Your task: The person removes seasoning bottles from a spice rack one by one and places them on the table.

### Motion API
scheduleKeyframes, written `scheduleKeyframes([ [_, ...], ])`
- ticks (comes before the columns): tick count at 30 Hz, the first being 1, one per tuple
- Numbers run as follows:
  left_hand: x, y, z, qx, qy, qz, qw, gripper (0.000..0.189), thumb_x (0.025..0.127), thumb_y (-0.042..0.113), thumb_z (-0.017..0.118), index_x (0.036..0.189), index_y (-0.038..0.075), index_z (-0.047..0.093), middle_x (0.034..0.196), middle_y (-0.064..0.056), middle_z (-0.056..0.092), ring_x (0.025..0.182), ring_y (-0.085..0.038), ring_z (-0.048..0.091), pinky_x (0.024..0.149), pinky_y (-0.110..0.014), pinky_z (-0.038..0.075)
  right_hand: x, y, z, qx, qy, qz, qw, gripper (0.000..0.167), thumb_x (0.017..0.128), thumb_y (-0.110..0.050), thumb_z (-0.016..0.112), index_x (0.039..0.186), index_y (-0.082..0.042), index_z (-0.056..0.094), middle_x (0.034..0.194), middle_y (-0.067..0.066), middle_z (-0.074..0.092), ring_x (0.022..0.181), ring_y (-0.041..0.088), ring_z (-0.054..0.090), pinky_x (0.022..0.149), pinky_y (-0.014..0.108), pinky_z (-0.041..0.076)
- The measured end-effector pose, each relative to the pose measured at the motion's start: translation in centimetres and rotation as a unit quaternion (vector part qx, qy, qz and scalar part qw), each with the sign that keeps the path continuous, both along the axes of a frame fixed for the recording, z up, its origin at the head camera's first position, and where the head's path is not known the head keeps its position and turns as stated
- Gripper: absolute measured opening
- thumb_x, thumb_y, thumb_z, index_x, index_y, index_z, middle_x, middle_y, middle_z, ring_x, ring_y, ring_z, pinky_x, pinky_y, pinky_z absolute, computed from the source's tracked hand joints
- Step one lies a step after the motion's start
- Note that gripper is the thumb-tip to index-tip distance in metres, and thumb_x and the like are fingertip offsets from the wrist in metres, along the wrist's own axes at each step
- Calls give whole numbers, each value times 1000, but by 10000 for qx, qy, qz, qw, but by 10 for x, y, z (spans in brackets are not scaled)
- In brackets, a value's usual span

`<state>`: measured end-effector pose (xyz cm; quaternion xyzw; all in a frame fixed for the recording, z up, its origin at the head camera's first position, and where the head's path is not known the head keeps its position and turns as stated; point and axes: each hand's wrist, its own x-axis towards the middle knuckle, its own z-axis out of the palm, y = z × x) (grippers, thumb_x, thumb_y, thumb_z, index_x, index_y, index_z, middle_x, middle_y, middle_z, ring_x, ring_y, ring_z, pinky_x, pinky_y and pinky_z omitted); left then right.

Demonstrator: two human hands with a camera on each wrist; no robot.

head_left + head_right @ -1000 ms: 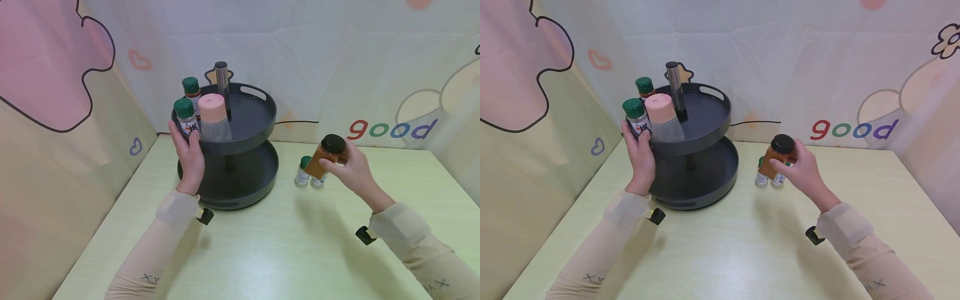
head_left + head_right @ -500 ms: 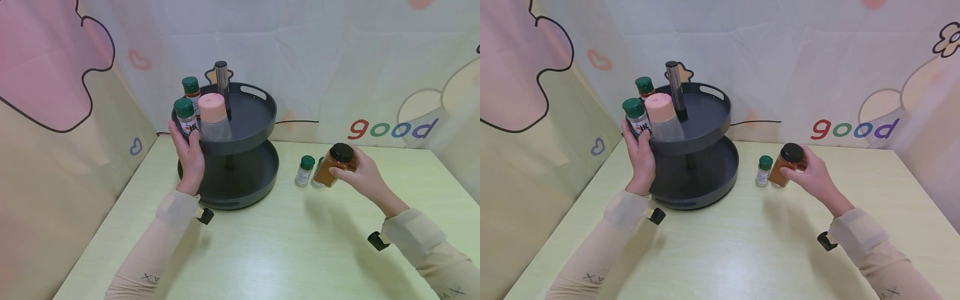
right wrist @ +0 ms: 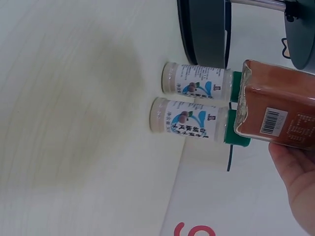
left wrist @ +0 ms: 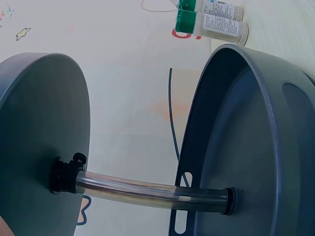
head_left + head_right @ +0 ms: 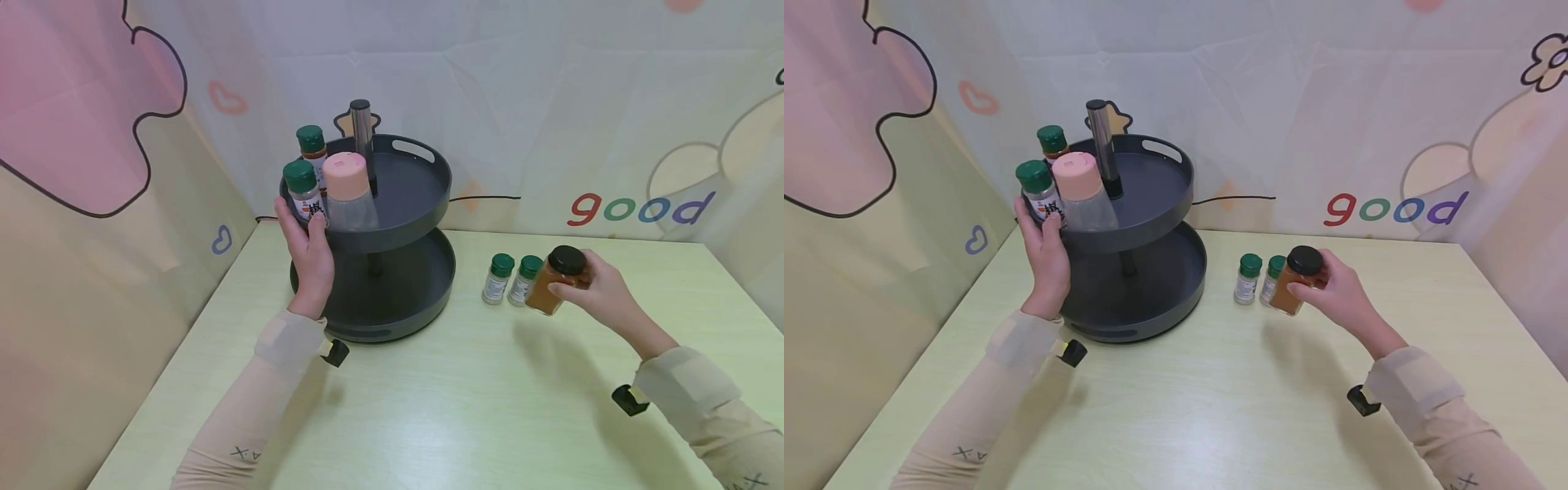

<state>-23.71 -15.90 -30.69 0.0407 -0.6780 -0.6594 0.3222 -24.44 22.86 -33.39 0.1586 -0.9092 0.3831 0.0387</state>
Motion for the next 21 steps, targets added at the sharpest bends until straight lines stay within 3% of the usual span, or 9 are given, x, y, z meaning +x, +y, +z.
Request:
scheduleKeyframes([
  [16, 1, 1, -1, -47, -80, 77, 9999, 68, 90, 28, 38, 142, 18, -5, 147, 9, 1, 134, -3, 6, 110, -25, 12, -5, 15, -13, 124, -139, -182, 9997, 50, 81, -22, 60, 118, 4, 40, 109, 26, 55, 77, -17, 44, 66, 6, 40],
  [18, 1, 1, -1, -40, -81, 59, 9999, 68, 91, 28, 38, 142, 19, -6, 147, 10, 1, 133, -2, 6, 110, -25, 12, -6, 16, -15, 179, -118, -233, 9995, 50, 81, -23, 60, 119, 4, 40, 109, 26, 56, 80, -8, 50, 66, 7, 40],
  [21, 2, 1, 0, -48, -81, 47, 9999, 68, 91, 27, 39, 141, 21, -6, 147, 11, 1, 134, -3, 6, 110, -25, 12, -8, 16, -18, 223, -103, -323, 9992, 52, 82, -24, 60, 119, 5, 38, 109, 27, 54, 89, 16, 57, 68, 14, 42],
])
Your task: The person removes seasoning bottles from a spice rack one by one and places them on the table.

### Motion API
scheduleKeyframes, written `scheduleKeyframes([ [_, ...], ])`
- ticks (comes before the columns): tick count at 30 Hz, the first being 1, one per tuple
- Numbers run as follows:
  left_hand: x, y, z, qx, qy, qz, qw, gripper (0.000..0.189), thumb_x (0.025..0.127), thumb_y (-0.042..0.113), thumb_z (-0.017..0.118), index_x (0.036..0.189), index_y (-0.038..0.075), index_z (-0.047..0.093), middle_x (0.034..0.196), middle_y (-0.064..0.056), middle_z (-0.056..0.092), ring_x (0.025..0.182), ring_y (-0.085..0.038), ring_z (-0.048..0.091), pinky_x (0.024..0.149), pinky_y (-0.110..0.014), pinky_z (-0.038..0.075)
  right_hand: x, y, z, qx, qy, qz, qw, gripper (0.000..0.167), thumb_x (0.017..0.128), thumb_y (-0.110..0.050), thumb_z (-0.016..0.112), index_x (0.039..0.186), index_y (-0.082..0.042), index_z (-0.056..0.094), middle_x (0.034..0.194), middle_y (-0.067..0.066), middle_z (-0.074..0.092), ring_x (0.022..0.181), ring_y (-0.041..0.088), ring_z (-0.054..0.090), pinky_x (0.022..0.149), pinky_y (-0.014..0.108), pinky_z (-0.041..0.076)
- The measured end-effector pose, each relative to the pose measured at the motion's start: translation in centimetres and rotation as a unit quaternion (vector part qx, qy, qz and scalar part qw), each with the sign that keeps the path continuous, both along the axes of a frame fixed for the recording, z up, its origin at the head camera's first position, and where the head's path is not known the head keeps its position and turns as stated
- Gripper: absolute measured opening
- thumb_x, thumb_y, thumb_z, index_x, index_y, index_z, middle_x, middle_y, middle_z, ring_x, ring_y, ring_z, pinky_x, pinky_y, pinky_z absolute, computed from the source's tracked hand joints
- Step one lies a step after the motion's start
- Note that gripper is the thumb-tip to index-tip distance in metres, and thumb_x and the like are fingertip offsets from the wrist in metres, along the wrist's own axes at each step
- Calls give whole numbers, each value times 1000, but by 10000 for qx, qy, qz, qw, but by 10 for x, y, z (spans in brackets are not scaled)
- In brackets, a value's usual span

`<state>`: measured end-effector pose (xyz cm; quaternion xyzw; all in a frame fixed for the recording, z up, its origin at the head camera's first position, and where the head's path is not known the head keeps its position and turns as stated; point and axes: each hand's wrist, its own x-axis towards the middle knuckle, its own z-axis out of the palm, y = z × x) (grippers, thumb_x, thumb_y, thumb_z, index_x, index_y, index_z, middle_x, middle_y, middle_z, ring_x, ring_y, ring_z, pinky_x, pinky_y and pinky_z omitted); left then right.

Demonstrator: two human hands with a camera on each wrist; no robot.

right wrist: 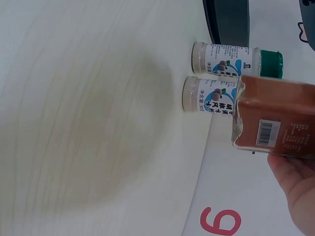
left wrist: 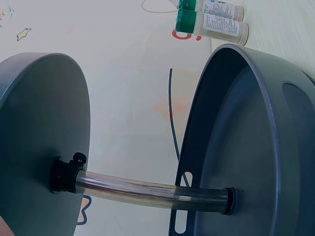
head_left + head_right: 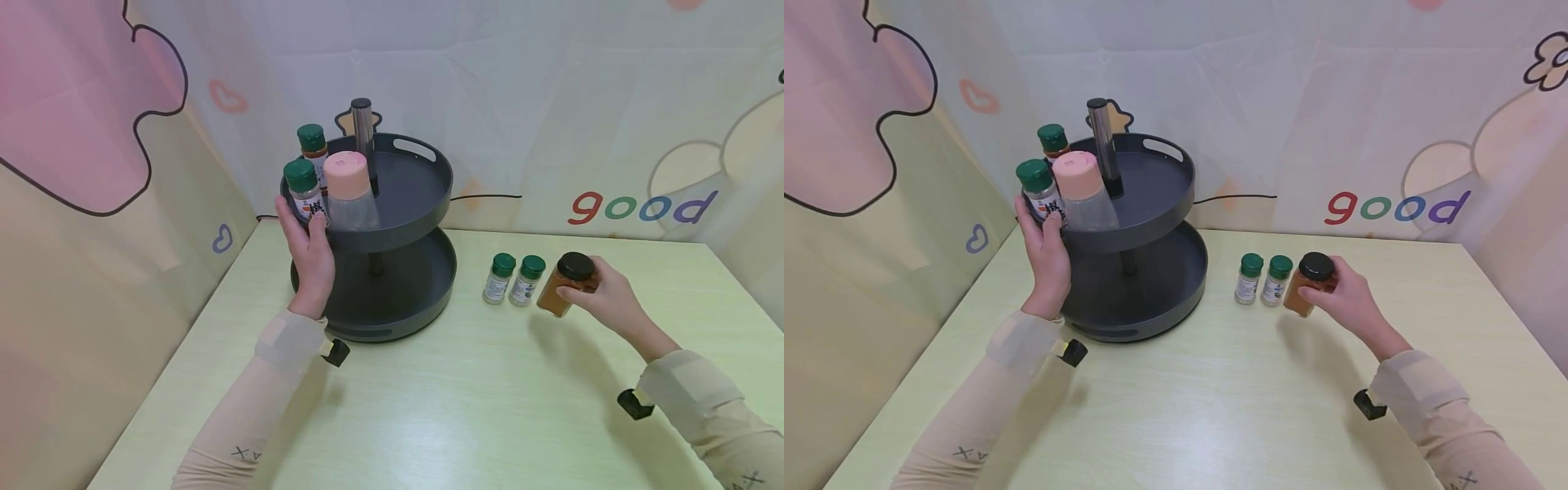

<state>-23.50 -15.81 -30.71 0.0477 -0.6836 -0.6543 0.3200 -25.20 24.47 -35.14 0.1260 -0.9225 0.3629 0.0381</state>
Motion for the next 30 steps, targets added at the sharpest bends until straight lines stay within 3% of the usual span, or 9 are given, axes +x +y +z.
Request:
scheduleKeyframes([
  [3, 0, 0, 0, -9, 0, 2, 10000, 69, 90, 26, 39, 141, 22, -7, 147, 10, 1, 134, -4, 6, 110, -25, 13, -1, 0, -3, 7, 45, -139, 9999, 53, 82, -25, 59, 118, 7, 38, 108, 28, 54, 95, 35, 53, 68, 20, 43],
  [11, -2, 0, -1, 65, 11, 6, 10000, 68, 91, 27, 38, 142, 18, -5, 148, 9, 1, 134, -3, 6, 110, -25, 12, -3, 0, -11, 78, 136, -565, 9983, 51, 80, -29, 61, 108, 8, 39, 97, 23, 52, 82, 28, 48, 58, 23, 40],
  [19, -2, 0, -2, 54, 78, 9, 10000, 68, 90, 28, 38, 142, 18, -5, 147, 10, 1, 133, -2, 6, 110, -25, 12, -6, -5, -13, -83, -150, -1125, 9935, 60, 81, -37, 57, 113, 9, 34, 106, 27, 49, 90, 36, 48, 63, 28, 40],
  [30, -1, 0, 1, 121, 16, -54, 9999, 67, 91, 23, 38, 142, 17, -6, 148, 6, 0, 134, -5, 5, 111, -26, 11, -15, -11, -21, -30, -269, -1673, 9855, 60, 80, -40, 56, 109, 9, 34, 105, 27, 49, 93, 38, 47, 67, 36, 40],
])
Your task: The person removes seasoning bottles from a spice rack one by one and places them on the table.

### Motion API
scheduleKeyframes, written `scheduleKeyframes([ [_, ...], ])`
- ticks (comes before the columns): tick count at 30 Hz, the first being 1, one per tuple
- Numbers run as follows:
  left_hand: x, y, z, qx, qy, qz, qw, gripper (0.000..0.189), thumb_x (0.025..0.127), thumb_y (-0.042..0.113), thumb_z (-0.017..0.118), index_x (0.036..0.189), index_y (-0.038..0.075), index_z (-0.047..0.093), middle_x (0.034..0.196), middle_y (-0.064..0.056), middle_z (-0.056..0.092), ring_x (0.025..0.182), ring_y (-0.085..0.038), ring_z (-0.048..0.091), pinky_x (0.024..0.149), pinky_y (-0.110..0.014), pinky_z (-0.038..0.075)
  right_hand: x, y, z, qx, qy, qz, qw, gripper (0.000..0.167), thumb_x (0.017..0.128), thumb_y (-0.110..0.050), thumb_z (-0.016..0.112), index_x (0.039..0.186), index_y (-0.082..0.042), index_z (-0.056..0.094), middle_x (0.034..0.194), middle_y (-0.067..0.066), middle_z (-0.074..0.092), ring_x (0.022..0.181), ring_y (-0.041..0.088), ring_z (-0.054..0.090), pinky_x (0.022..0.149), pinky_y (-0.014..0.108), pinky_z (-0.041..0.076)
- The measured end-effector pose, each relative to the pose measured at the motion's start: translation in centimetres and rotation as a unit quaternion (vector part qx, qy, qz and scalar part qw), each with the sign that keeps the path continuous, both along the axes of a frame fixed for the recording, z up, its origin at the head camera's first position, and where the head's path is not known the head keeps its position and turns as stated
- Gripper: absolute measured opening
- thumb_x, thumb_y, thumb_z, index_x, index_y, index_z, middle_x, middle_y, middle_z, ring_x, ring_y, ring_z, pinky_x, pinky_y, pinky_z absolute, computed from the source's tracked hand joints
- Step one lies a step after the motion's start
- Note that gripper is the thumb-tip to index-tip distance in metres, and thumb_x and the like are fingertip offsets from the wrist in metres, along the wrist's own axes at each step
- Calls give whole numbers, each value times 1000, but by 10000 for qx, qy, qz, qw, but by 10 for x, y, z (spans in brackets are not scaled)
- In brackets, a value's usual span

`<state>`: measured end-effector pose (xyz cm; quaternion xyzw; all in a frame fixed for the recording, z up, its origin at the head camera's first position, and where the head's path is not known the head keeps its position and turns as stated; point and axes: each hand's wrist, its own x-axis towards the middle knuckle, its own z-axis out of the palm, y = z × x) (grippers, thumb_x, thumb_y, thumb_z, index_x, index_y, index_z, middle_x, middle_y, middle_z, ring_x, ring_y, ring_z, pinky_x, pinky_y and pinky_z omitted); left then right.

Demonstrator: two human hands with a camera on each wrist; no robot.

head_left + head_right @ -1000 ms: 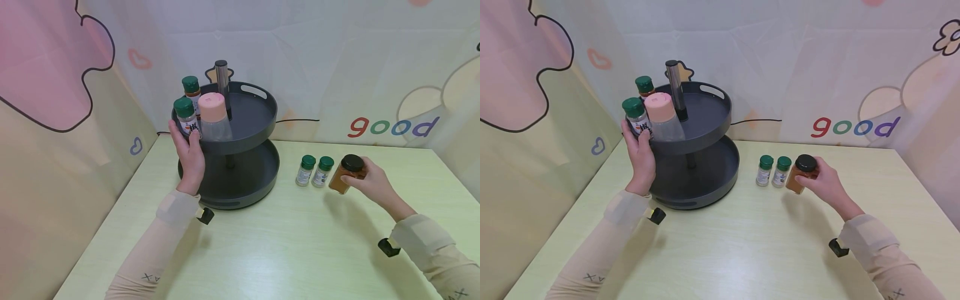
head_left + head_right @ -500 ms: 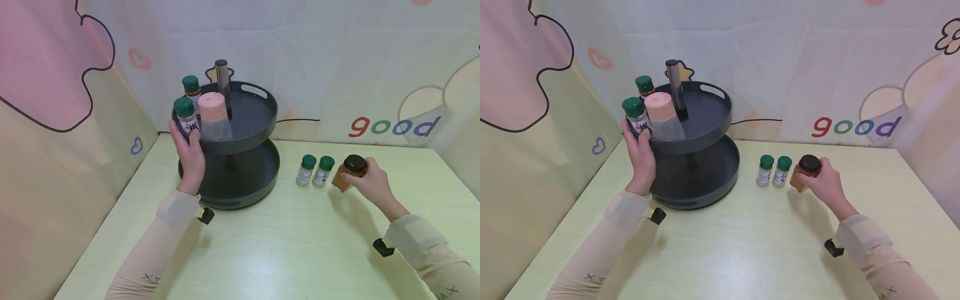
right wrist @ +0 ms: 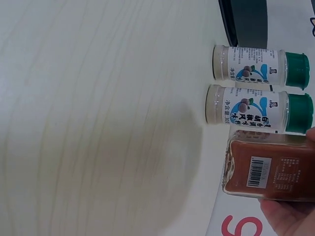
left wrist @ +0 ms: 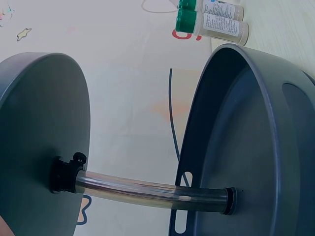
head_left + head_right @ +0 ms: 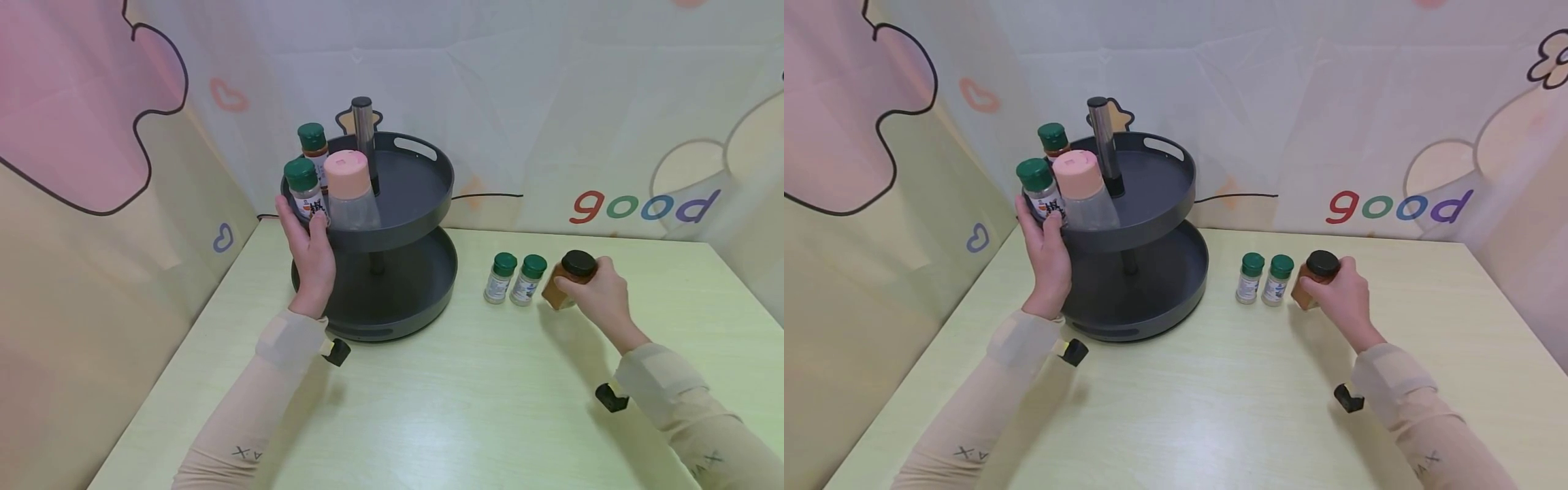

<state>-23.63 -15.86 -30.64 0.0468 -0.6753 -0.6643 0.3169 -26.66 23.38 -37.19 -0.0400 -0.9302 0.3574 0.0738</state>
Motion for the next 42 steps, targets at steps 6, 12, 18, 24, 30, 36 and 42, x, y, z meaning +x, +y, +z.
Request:
scheduleKeyframes([
  [6, 11, 6, 13, 8, -61, -1, 10000, 66, 91, 19, 36, 141, 13, -6, 149, -1, -1, 135, -11, 4, 111, -27, 10, -6, -3, -1, -81, -184, -163, 9997, 65, 80, -42, 55, 114, 9, 32, 112, 30, 47, 99, 40, 45, 76, 46, 42],
  [12, 21, 12, 23, -7, -73, 6, 10000, 66, 91, 20, 34, 141, 10, -7, 149, -3, -1, 136, -14, 4, 111, -28, 9, -12, -4, -4, -180, -210, -265, 9993, 65, 80, -40, 54, 116, 9, 31, 113, 31, 46, 102, 40, 44, 82, 49, 41],
  [18, 19, 12, 22, -11, -112, 19, 9999, 65, 91, 18, 35, 141, 11, -6, 149, -2, 0, 136, -12, 5, 111, -27, 10, -16, -6, -7, -231, -277, -291, 9989, 65, 81, -39, 54, 117, 9, 30, 115, 31, 44, 103, 41, 44, 86, 50, 41],
  [24, 14, 8, 16, 21, -65, -28, 10000, 66, 91, 19, 36, 141, 12, -6, 149, 0, 0, 135, -10, 5, 111, -26, 11, -17, -9, -9, -237, -331, -341, 9986, 65, 81, -38, 54, 118, 9, 29, 116, 31, 44, 104, 41, 44, 86, 50, 41],
  [30, 19, 11, 21, 19, -108, -18, 9999, 66, 91, 18, 35, 141, 11, -7, 148, -2, 0, 135, -12, 5, 111, -27, 11, -19, -12, -10, -257, -322, -382, 9984, 63, 81, -37, 55, 117, 9, 30, 115, 31, 45, 103, 41, 45, 83, 49, 42],
  [36, 21, 12, 22, 54, -174, -5, 9998, 66, 91, 18, 35, 141, 11, -7, 149, -2, -2, 136, -12, 4, 111, -26, 10, -19, -15, -12, -280, -362, -377, 9982, 61, 81, -34, 55, 117, 9, 30, 115, 31, 45, 101, 40, 45, 85, 50, 42],
  [42, 20, 11, 21, 67, -139, -31, 9999, 65, 91, 17, 35, 141, 11, -7, 149, -2, -2, 136, -12, 3, 111, -26, 10, -19, -15, -13, -307, -392, -412, 9979, 61, 81, -33, 55, 118, 8, 29, 116, 31, 44, 102, 40, 45, 86, 50, 42],
])
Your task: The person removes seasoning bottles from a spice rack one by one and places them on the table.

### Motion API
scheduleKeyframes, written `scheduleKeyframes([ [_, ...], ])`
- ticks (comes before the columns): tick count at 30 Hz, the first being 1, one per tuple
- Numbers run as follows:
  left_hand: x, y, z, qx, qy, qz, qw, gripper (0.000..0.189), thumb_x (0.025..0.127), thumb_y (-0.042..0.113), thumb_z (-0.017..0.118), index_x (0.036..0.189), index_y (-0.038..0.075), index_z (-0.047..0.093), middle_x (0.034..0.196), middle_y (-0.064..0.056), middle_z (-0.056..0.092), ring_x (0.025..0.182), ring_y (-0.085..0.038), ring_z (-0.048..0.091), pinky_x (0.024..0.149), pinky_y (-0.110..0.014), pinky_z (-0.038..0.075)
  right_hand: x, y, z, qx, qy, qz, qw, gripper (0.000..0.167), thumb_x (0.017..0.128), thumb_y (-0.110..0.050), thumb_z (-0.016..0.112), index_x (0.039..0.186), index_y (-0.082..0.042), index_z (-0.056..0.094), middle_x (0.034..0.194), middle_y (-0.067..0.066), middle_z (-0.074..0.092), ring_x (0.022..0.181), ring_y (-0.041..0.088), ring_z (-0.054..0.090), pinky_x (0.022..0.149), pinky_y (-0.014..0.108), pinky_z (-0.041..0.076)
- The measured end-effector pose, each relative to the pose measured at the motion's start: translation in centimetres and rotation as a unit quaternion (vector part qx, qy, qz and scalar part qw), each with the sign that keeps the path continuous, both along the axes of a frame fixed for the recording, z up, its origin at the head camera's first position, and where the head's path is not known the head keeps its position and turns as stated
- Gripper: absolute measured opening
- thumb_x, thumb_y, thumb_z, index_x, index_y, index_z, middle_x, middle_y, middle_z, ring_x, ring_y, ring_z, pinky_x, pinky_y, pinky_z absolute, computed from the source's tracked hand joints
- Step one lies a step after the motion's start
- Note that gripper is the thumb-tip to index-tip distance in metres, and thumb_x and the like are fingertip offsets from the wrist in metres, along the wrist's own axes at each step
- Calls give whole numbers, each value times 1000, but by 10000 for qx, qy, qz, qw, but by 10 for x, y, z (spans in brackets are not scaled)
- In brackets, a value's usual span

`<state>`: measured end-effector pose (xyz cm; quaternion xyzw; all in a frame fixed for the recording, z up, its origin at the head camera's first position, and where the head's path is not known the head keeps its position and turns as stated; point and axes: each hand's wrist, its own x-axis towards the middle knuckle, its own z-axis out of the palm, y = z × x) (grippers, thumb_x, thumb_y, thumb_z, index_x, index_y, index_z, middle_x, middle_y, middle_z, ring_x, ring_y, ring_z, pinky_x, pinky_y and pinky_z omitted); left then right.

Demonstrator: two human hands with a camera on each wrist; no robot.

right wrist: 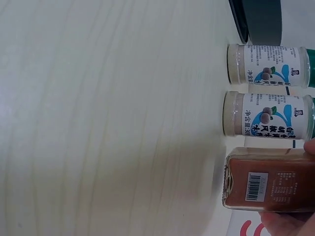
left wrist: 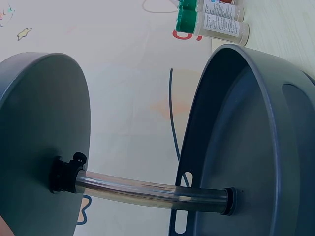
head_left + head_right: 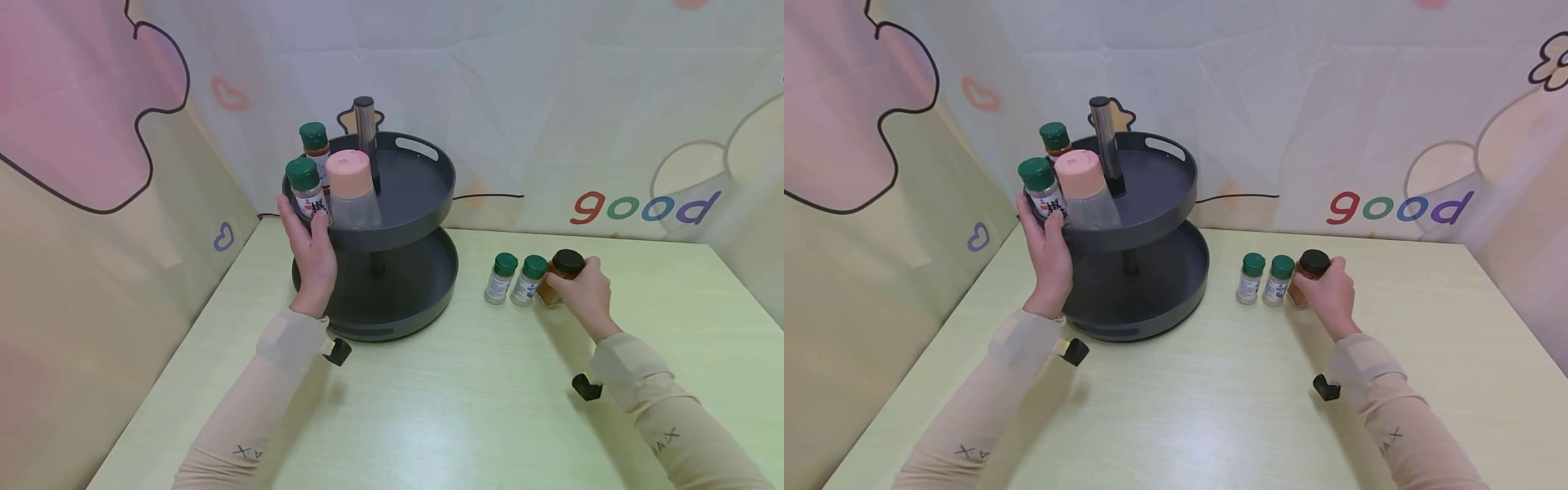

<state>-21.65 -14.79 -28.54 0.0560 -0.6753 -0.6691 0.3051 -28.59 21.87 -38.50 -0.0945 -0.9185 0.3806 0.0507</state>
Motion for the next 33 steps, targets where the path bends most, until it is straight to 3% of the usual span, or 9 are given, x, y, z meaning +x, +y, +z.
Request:
scheduleKeyframes([
  [19, -2, -2, -3, -35, 92, -17, 10000, 66, 90, 17, 35, 141, 10, -7, 149, -3, -1, 136, -12, 4, 111, -28, 11, -2, 1, -3, -32, -207, -22, 9998, 63, 81, -33, 55, 120, 8, 28, 119, 32, 42, 105, 41, 44, 89, 51, 41],
  [33, -1, -1, 0, -80, -27, 28, 10000, 66, 91, 18, 35, 142, 10, -6, 149, -3, -3, 136, -13, 2, 112, -29, 9, -2, 4, -4, -130, -285, -26, 9995, 65, 81, -35, 54, 121, 8, 26, 120, 32, 41, 107, 42, 44, 89, 51, 41],
])
